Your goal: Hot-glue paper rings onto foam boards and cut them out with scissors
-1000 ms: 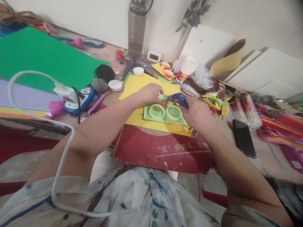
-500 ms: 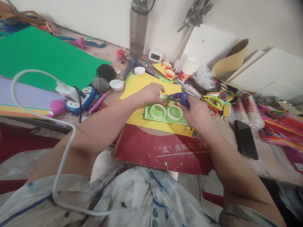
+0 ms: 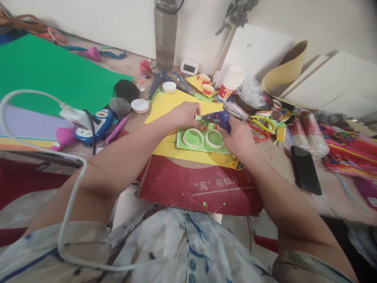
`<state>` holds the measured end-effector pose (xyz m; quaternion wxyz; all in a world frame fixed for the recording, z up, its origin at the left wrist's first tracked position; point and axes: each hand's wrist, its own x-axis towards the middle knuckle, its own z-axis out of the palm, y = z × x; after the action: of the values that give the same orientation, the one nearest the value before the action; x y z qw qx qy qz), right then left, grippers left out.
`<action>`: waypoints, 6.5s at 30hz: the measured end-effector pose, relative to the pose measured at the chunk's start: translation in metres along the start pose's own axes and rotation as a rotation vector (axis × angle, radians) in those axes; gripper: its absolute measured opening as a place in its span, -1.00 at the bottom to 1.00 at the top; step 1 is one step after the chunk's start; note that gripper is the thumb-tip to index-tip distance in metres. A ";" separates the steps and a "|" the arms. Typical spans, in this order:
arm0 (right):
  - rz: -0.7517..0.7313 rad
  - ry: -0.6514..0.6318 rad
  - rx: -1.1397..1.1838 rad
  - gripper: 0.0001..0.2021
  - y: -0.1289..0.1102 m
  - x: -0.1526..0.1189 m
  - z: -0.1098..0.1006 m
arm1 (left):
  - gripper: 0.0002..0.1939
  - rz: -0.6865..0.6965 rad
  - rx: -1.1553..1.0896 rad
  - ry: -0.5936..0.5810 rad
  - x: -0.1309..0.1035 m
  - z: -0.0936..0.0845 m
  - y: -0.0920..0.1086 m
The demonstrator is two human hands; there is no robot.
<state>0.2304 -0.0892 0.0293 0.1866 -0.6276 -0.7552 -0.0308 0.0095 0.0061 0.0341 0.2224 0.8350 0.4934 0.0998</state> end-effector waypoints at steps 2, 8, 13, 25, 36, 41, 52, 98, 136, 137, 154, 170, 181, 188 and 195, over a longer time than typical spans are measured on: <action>0.002 -0.008 0.024 -0.72 0.000 0.001 0.002 | -0.32 0.004 0.000 0.002 0.000 0.000 0.000; 0.048 -0.026 0.052 -0.74 -0.003 0.003 0.006 | -0.32 0.024 0.000 0.015 0.002 0.002 -0.003; 0.042 -0.050 0.081 -0.73 -0.006 0.005 0.008 | -0.31 0.016 -0.013 0.006 0.006 0.003 -0.007; 0.079 -0.049 0.112 -0.68 -0.006 0.006 0.010 | -0.31 -0.002 -0.018 0.002 0.001 0.000 -0.002; 0.095 -0.064 0.173 -0.66 -0.006 0.006 0.011 | -0.30 0.052 0.033 0.028 0.009 0.001 -0.008; 0.091 -0.057 0.163 -0.68 -0.005 0.007 0.013 | -0.33 0.029 0.032 0.030 0.005 -0.001 -0.004; 0.085 0.016 0.132 -0.72 0.003 0.007 0.017 | -0.30 0.030 0.029 0.035 0.003 0.000 -0.004; 0.041 -0.060 -0.154 -0.85 -0.013 -0.005 -0.025 | -0.30 0.001 0.028 0.007 0.004 0.000 0.000; 0.027 -0.046 -0.220 -0.85 -0.022 -0.001 -0.021 | -0.34 0.014 -0.011 0.021 0.006 0.001 0.000; 0.026 -0.038 -0.221 -0.84 -0.021 -0.001 -0.021 | -0.34 0.015 -0.021 0.022 0.006 0.002 -0.001; 0.032 -0.052 -0.184 -0.82 -0.020 0.001 -0.016 | -0.32 -0.006 0.009 0.017 0.002 -0.001 0.005; 0.129 0.010 -0.085 -0.81 -0.008 -0.009 -0.019 | -0.30 -0.001 0.037 -0.009 0.000 -0.002 0.002; 0.079 -0.015 0.076 -0.78 -0.002 -0.011 -0.013 | -0.38 -0.037 0.046 -0.009 -0.004 -0.006 0.004; 0.091 0.011 0.139 -0.83 0.006 -0.009 -0.005 | -0.37 -0.033 0.015 -0.003 -0.002 -0.005 -0.003; 0.005 0.047 0.164 -0.84 0.004 -0.010 0.000 | -0.37 -0.045 0.029 0.013 -0.004 -0.008 -0.002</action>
<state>0.2359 -0.0977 0.0254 0.2550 -0.6113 -0.7490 0.0168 0.0031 0.0061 0.0405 0.2095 0.8262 0.5147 0.0929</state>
